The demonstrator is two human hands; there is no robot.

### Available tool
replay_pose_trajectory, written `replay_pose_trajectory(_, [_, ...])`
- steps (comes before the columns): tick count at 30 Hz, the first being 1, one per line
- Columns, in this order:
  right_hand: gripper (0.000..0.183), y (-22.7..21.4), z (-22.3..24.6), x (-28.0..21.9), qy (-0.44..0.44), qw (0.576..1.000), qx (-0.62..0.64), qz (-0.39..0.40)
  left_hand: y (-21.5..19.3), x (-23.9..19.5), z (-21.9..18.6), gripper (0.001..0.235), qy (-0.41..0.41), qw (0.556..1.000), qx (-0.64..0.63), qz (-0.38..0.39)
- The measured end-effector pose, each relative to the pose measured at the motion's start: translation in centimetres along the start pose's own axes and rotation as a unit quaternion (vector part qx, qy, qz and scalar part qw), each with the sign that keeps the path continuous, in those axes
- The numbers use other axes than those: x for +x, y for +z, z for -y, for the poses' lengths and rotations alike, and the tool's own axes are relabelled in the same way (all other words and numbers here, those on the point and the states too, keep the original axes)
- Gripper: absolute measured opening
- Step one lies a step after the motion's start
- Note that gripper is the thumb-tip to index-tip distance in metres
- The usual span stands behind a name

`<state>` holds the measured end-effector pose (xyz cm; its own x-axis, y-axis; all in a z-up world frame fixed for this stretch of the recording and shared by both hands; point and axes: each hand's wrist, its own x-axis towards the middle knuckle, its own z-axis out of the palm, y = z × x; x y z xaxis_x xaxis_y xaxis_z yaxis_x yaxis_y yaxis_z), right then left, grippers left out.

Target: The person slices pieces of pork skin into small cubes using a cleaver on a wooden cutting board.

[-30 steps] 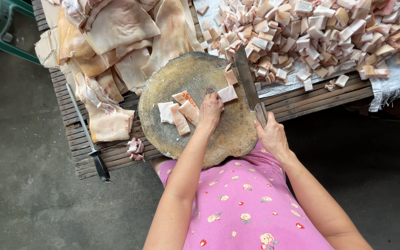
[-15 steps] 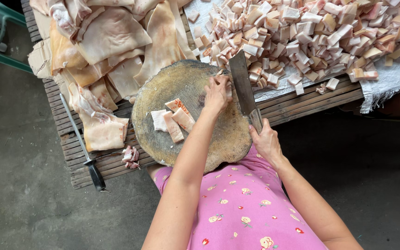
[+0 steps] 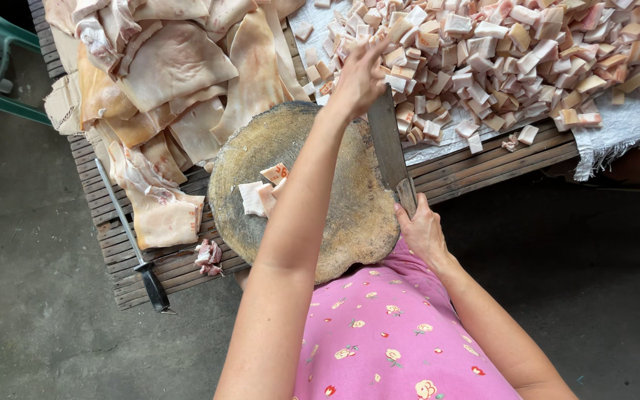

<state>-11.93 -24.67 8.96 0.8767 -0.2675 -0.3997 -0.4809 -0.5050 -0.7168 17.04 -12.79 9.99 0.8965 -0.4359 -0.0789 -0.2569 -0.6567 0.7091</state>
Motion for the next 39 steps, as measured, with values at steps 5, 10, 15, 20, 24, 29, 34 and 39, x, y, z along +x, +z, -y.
replay_pose_trajectory(5, [0.042, 0.1, 0.3, -0.2, 0.03, 0.999, -0.018, 0.009, -4.5, 1.5, -3.0, 0.062, 0.017, 0.991, -0.12, -0.061])
replay_pose_trajectory(10, [0.042, 0.3, -0.2, -0.1, -0.003, 0.999, -0.033, -0.005, -7.3, -7.1, 7.1, 0.036, -0.064, 0.992, -0.023, -0.104])
replay_pose_trajectory(15, [0.044, 0.4, -0.6, 0.2, -0.029, 0.997, -0.066, -0.016, -5.4, -17.4, 16.4, 0.041, -0.249, 0.968, 0.018, -0.015])
replay_pose_trajectory(20, [0.045, -0.8, 0.9, -0.5, -0.026, 0.998, -0.061, -0.002, -3.3, -22.4, 15.8, 0.062, -0.251, 0.968, -0.027, -0.014])
replay_pose_trajectory(24, [0.047, -1.2, 1.5, -2.1, -0.021, 0.997, -0.07, 0.003, -2.5, -24.9, 13.5, 0.062, -0.192, 0.978, 0.084, -0.007])
replay_pose_trajectory(29, [0.045, -0.3, 0.6, -1.9, -0.063, 0.992, -0.111, 0.005, -3.9, -27.1, 10.3, 0.039, -0.225, 0.966, 0.088, 0.088])
replay_pose_trajectory(34, [0.045, -0.6, -0.5, -1.2, -0.051, 0.993, -0.105, 0.014, -4.5, -25.1, 5.6, 0.025, -0.174, 0.978, 0.067, 0.088])
replay_pose_trajectory(39, [0.046, -0.4, -1.2, -1.3, -0.032, 0.996, -0.086, 0.003, 1.5, -21.1, 8.0, 0.035, 0.024, 0.997, -0.051, -0.049])
